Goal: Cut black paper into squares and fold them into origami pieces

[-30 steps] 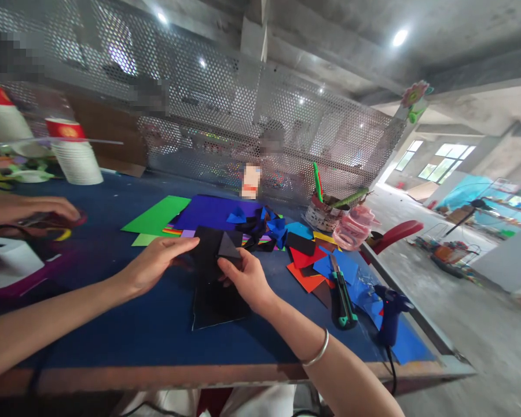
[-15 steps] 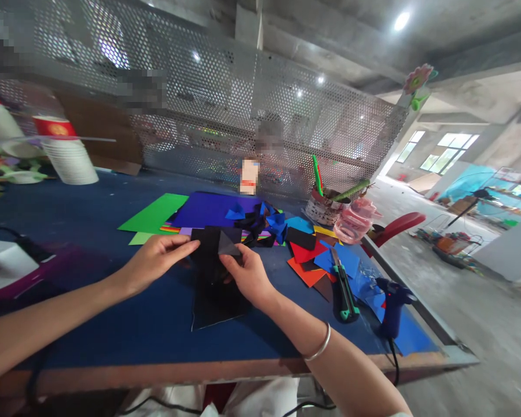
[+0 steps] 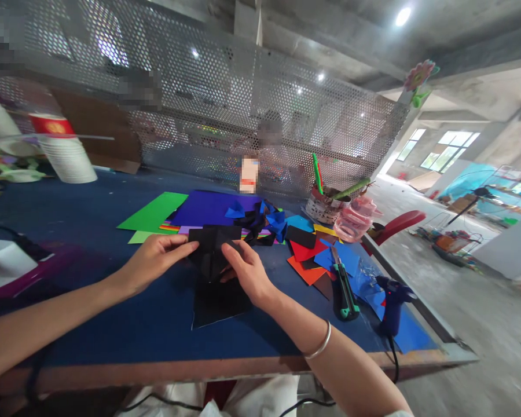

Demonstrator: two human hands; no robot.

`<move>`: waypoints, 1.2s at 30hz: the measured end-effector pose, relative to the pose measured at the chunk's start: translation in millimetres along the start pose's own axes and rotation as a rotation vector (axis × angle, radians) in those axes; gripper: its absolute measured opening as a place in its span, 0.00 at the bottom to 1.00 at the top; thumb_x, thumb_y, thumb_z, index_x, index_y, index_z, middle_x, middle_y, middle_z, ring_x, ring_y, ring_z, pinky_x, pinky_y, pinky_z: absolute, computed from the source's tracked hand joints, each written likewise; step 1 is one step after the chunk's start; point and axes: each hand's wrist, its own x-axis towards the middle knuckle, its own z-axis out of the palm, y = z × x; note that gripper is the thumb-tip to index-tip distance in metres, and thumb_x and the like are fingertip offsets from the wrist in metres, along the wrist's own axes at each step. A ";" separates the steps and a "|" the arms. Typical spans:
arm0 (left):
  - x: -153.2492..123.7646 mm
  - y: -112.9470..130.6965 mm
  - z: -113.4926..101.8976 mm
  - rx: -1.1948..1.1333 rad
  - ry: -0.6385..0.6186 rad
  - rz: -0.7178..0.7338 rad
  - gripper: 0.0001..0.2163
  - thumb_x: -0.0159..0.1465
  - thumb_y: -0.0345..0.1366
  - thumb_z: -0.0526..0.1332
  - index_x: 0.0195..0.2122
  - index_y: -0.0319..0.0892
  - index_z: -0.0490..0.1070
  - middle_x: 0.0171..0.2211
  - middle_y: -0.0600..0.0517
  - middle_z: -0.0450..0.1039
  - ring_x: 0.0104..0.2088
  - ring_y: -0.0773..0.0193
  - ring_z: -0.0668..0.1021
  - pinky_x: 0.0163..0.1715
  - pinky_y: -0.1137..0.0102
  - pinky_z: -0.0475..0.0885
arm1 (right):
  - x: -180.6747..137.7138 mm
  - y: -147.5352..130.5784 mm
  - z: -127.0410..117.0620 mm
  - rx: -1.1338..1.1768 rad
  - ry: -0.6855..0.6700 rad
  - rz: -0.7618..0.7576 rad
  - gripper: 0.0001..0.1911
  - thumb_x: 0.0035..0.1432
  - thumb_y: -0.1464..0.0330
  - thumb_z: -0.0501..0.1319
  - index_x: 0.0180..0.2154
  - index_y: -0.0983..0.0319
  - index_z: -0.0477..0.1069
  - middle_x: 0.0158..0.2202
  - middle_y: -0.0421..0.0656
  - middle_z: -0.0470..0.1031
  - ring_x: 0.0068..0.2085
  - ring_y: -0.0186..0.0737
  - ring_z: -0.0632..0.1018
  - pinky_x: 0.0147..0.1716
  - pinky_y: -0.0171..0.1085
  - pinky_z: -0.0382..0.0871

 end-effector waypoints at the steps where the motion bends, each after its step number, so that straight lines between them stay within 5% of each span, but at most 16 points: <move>1: -0.9 0.5 0.3 -0.005 0.002 -0.003 0.21 0.54 0.58 0.70 0.22 0.44 0.79 0.23 0.53 0.76 0.28 0.62 0.74 0.30 0.69 0.70 | 0.8 0.8 -0.1 0.005 0.018 0.005 0.31 0.48 0.41 0.76 0.37 0.59 0.74 0.28 0.34 0.75 0.29 0.33 0.77 0.28 0.32 0.76; 8: -7.0 8.5 1.2 -0.121 -0.024 -0.079 0.18 0.54 0.56 0.70 0.23 0.46 0.80 0.26 0.50 0.81 0.30 0.58 0.79 0.31 0.67 0.76 | 4.3 7.8 -1.6 0.048 0.020 0.101 0.36 0.42 0.38 0.78 0.34 0.63 0.78 0.27 0.39 0.78 0.27 0.35 0.79 0.26 0.34 0.79; 17: -5.9 13.8 -1.0 -0.214 -0.109 -0.132 0.15 0.51 0.55 0.73 0.23 0.48 0.82 0.29 0.48 0.85 0.29 0.55 0.82 0.25 0.67 0.78 | 2.8 6.5 -0.9 0.115 -0.039 0.193 0.29 0.57 0.43 0.75 0.38 0.62 0.74 0.28 0.42 0.82 0.25 0.41 0.86 0.17 0.29 0.73; 36: -3.6 10.0 -2.6 -0.179 -0.044 -0.029 0.14 0.53 0.51 0.74 0.32 0.45 0.84 0.36 0.47 0.86 0.34 0.57 0.81 0.30 0.69 0.76 | 3.6 5.7 -0.8 0.038 -0.026 0.198 0.28 0.58 0.44 0.73 0.33 0.62 0.72 0.23 0.40 0.79 0.22 0.39 0.83 0.17 0.29 0.72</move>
